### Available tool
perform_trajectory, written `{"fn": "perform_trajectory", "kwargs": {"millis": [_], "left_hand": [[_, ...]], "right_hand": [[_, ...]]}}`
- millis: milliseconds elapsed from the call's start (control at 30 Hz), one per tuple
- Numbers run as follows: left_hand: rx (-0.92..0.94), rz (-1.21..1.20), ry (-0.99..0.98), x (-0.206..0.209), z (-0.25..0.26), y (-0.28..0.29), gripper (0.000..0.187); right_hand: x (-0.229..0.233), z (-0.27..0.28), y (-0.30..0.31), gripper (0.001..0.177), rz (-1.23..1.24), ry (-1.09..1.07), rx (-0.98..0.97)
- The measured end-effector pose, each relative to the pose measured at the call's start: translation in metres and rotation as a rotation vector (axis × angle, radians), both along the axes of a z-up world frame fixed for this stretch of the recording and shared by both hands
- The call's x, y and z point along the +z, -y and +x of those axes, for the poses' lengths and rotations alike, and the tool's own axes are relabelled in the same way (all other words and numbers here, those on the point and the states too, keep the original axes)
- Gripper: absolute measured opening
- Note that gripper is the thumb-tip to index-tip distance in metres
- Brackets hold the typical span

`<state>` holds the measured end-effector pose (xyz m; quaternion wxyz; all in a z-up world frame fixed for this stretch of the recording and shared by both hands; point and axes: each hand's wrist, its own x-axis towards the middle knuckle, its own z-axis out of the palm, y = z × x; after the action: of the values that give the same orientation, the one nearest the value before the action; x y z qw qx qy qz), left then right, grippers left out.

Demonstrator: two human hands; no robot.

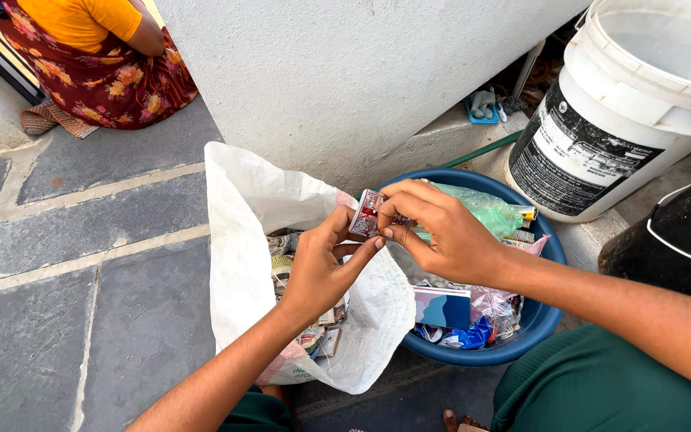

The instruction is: The person sorts through various items in a white bag and a blue bin, picking up and examining medicine blister packs and plastic scraps by hand.

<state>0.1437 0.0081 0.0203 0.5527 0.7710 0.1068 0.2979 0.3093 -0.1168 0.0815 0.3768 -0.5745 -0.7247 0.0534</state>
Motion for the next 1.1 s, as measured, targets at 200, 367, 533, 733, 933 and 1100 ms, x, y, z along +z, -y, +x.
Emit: {"fn": "perform_trajectory", "kwargs": {"millis": [200, 367, 533, 733, 933, 1100], "left_hand": [[-0.018, -0.050, 0.018, 0.003, -0.001, 0.005, 0.020], [-0.019, -0.132, -0.044, 0.000, -0.003, 0.007, 0.021], [-0.002, -0.142, -0.060, -0.002, -0.003, 0.003, 0.024], [-0.023, -0.149, -0.049, -0.001, -0.004, 0.001, 0.027], [-0.036, -0.156, -0.046, -0.002, -0.006, 0.005, 0.027], [-0.008, -0.069, -0.109, -0.001, -0.006, 0.005, 0.026]], "right_hand": [[0.003, 0.003, 0.002, 0.011, 0.023, 0.054, -0.014], [0.001, 0.005, 0.006, 0.012, 0.046, 0.057, 0.016], [-0.003, 0.005, 0.005, 0.018, 0.025, -0.017, 0.011], [0.001, 0.003, 0.005, 0.028, -0.098, -0.111, 0.019], [-0.006, 0.002, 0.002, 0.025, -0.171, -0.290, 0.028], [-0.009, 0.004, 0.001, 0.024, -0.212, -0.302, -0.001]]}}
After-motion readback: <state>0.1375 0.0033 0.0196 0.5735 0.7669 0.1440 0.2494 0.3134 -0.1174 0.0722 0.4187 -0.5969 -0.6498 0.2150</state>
